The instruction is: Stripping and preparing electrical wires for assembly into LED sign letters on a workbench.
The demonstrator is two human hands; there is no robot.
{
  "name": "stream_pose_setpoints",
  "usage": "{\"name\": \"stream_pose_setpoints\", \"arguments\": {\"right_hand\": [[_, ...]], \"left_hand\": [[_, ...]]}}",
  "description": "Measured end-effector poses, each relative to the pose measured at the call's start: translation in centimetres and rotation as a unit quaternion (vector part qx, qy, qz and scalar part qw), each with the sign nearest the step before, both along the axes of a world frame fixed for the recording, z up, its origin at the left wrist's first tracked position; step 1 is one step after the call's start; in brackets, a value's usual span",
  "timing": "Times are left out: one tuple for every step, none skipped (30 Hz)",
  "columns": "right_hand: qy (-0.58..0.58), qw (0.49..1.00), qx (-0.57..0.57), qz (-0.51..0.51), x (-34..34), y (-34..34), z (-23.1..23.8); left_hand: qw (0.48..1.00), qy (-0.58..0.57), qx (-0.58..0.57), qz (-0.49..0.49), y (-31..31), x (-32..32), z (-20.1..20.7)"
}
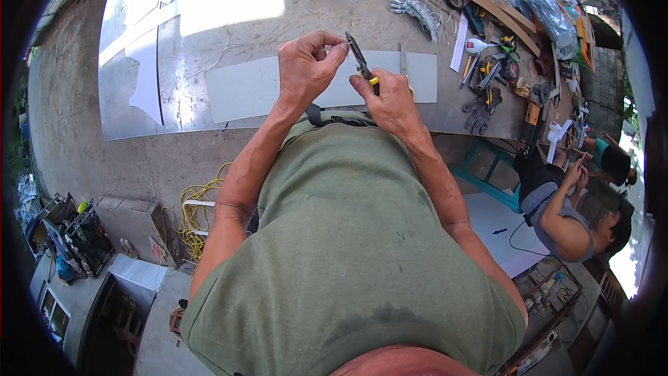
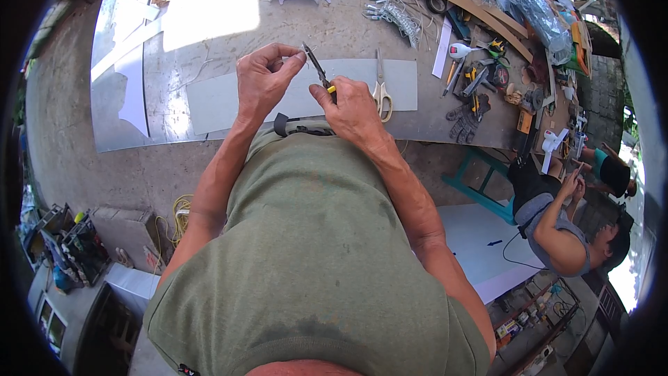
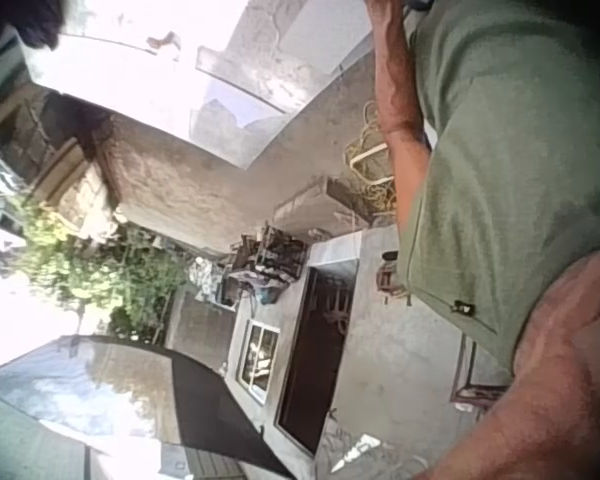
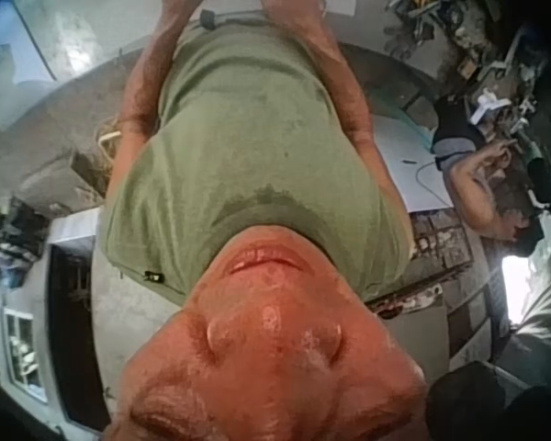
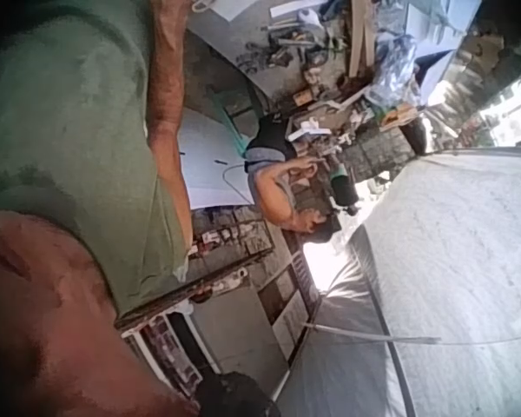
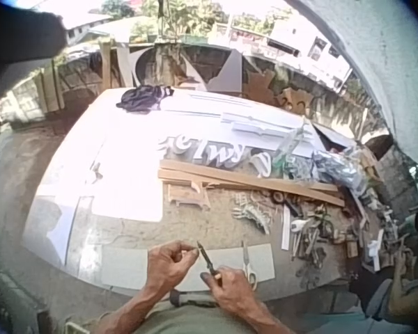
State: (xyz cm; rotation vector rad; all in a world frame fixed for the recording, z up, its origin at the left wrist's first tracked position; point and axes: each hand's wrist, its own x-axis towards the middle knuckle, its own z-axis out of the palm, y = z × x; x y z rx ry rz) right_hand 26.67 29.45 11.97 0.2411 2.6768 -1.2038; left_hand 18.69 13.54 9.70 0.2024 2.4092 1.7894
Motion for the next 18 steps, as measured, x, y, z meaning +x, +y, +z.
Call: {"name": "stream_pose_setpoints", "arguments": {"right_hand": [[0.000, 1.000, 0.000, 0.000, 0.0, -0.1, 0.0], [-0.005, 1.000, 0.017, -0.003, 0.0, -0.1, -0.1], [-0.010, 0.999, 0.033, -0.005, 0.0, -0.1, -0.1], [-0.010, 0.999, 0.033, -0.005, 0.0, -0.1, -0.3], [0.018, 0.998, 0.063, 0.003, 0.2, -0.2, -0.6], [0.046, 0.995, 0.092, 0.012, 0.4, -0.2, -0.9], [0.046, 0.995, 0.092, 0.012, 0.5, -0.2, -1.2], [0.082, 0.990, 0.111, 0.017, 0.7, -0.1, -1.4], [0.117, 0.984, 0.129, 0.023, 0.7, -0.1, -1.6], [0.117, 0.984, 0.129, 0.022, 0.8, 0.0, -1.6], [0.124, 0.983, 0.136, 0.023, 0.8, 0.0, -1.7], [0.131, 0.981, 0.142, 0.023, 0.8, 0.0, -1.6], [0.131, 0.981, 0.142, 0.022, 0.8, 0.2, -1.5], [0.116, 0.988, 0.100, 0.030, 0.7, 0.4, -1.2], [0.100, 0.993, 0.058, 0.037, 0.5, 0.5, -0.8], [0.100, 0.993, 0.058, 0.037, 0.4, 0.5, -0.6], [0.035, 0.999, -0.039, 0.016, 0.4, 0.5, -0.2], [-0.030, 0.990, -0.135, -0.006, 0.5, 0.5, 0.2]], "left_hand": [[1.000, 0.002, 0.000, -0.001, 0.0, 0.0, -0.1], [1.000, 0.004, 0.000, -0.003, 0.0, -0.1, -0.2], [1.000, 0.004, 0.000, -0.003, 0.0, -0.1, -0.2], [1.000, -0.003, 0.000, -0.008, 0.0, 0.0, -0.2], [1.000, -0.011, 0.001, -0.012, -0.1, 0.0, -0.1], [1.000, -0.012, 0.001, -0.012, 0.0, 0.0, -0.5], [0.999, 0.000, 0.038, -0.021, 0.1, -0.1, -1.3], [0.997, 0.011, 0.074, -0.030, 0.2, -0.2, -1.3], [0.997, 0.010, 0.074, -0.031, 0.1, -0.3, -1.1], [0.997, -0.008, 0.050, -0.059, -0.1, -0.5, -0.8], [0.996, -0.025, 0.025, -0.087, -0.2, -0.8, -0.4], [0.996, -0.025, 0.025, -0.087, -0.4, -0.9, -0.3], [0.993, -0.025, 0.018, -0.111, -0.6, -1.1, -0.2], [0.991, -0.024, 0.011, -0.133, -0.7, -1.2, -0.1], [0.991, -0.024, 0.012, -0.133, -0.9, -1.2, 0.1], [0.980, -0.068, 0.113, -0.146, -1.1, -1.2, 0.4], [0.958, -0.112, 0.213, -0.157, -1.2, -1.0, 0.6], [0.958, -0.111, 0.213, -0.157, -1.1, -0.9, 0.7]]}}
